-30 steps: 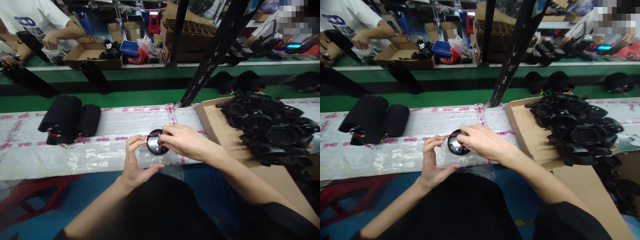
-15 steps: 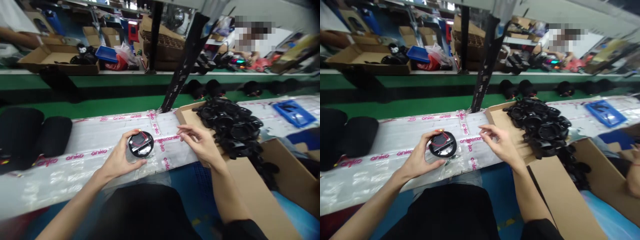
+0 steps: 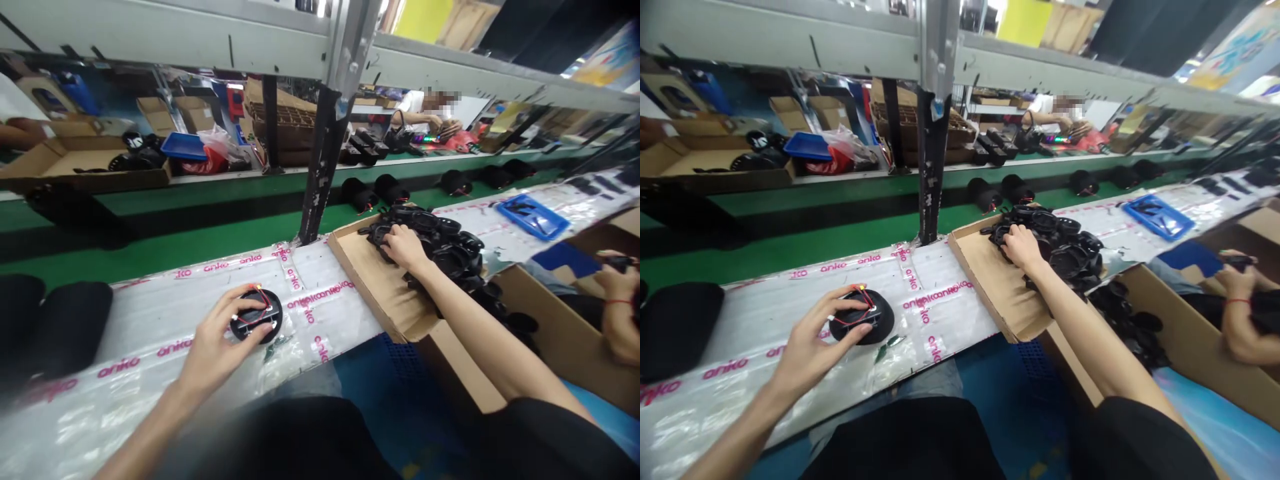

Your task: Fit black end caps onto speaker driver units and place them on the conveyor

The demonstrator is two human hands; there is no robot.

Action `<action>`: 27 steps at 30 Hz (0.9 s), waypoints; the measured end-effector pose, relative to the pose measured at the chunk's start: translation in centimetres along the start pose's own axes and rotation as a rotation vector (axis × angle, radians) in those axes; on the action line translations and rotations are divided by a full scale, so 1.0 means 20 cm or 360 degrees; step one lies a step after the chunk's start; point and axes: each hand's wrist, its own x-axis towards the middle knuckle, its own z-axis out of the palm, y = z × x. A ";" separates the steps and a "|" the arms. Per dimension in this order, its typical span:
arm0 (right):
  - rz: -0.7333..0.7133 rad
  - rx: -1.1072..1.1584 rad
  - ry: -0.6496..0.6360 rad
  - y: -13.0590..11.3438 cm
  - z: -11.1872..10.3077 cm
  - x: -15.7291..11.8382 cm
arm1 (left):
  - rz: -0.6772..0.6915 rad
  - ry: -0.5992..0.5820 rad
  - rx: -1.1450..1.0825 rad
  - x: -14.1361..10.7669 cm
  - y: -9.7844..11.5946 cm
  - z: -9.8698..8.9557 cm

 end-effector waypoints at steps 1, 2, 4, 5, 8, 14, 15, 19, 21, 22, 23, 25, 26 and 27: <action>-0.0005 0.0025 -0.0008 -0.02 -0.01 0.01 | -0.0043 0.0092 0.0018 -0.02 0.02 0.04; -0.0012 0.0061 -0.0017 -0.05 -0.02 0.00 | -0.0074 0.0170 0.0034 -0.04 0.03 0.07; -0.0037 0.0144 -0.0037 -0.10 -0.08 -0.04 | -0.0111 0.0287 0.0052 -0.07 0.04 0.13; -0.0062 0.0206 -0.0040 -0.14 -0.11 -0.07 | -0.0117 0.0322 0.0049 -0.08 0.03 0.14; -0.0253 0.0548 -0.0038 -0.31 -0.21 -0.23 | -0.0119 0.0252 -0.0009 -0.07 -0.01 0.12; -0.0919 0.0824 -0.0305 -0.78 -0.07 -0.59 | -0.0179 -0.0074 -0.0207 0.01 -0.06 -0.04; -0.0957 0.0790 -0.0299 -0.84 -0.01 -0.63 | -0.0190 -0.0114 -0.0245 0.01 -0.06 -0.05; -0.1054 0.0687 -0.0352 -0.94 0.21 -0.74 | -0.0234 0.0098 -0.0348 -0.06 -0.03 -0.03; -0.1072 0.0667 -0.0436 -0.93 0.26 -0.76 | -0.0211 0.0527 -0.0253 -0.11 -0.01 -0.02; -0.1085 0.0651 -0.0475 -0.91 0.27 -0.76 | -0.0165 0.0703 -0.0145 -0.13 0.00 -0.02; -0.1110 0.0624 -0.0515 -0.90 0.27 -0.76 | -0.0098 0.0800 -0.0011 -0.14 0.01 -0.03; -0.1187 0.0549 -0.0606 -0.88 0.26 -0.75 | 0.0039 0.0726 0.0276 -0.13 0.04 -0.05; -0.1218 0.0518 -0.0659 -0.87 0.26 -0.74 | 0.0077 0.0628 0.0402 -0.12 0.05 -0.06; -0.1223 0.0507 -0.0705 -0.87 0.25 -0.72 | 0.0087 0.0544 0.0508 -0.10 0.07 -0.07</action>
